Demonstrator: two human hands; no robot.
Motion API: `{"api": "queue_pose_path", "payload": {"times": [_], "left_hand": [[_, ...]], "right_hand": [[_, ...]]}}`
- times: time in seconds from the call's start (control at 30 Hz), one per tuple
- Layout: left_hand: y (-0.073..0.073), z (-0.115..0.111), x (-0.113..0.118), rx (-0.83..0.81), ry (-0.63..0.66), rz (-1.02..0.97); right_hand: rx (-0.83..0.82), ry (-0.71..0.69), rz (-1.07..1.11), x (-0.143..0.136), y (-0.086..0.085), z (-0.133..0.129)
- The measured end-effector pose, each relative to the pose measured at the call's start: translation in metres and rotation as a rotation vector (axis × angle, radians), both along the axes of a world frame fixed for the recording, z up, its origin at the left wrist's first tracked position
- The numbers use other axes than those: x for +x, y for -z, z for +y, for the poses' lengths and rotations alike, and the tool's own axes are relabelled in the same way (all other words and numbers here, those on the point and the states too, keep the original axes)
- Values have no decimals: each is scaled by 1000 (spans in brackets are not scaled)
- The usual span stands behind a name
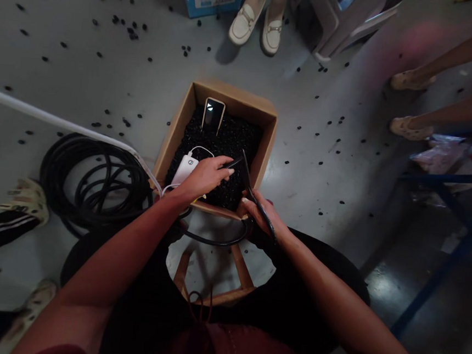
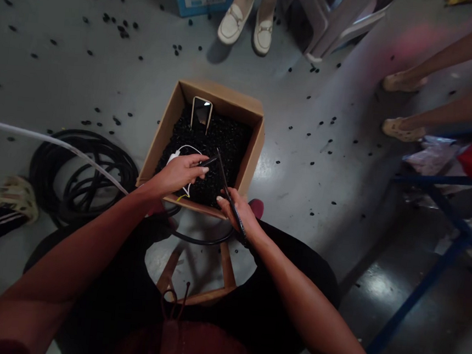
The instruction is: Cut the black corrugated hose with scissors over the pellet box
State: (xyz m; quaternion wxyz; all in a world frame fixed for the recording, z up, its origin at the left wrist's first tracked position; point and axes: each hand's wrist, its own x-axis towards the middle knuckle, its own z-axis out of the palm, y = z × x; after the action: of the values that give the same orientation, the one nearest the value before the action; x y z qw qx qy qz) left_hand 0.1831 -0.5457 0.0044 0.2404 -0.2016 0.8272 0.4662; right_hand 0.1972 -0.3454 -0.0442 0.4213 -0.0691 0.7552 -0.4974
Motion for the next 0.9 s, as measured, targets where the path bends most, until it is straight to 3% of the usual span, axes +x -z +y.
{"api": "queue_pose_path", "payload": {"times": [0.53, 0.9], "left_hand": [[0, 4, 3, -44, 155, -28], [0, 9, 4, 0, 237, -57]], "right_hand": [[-46, -42, 61, 1, -3, 0], [-80, -61, 53, 3, 5, 2]]}}
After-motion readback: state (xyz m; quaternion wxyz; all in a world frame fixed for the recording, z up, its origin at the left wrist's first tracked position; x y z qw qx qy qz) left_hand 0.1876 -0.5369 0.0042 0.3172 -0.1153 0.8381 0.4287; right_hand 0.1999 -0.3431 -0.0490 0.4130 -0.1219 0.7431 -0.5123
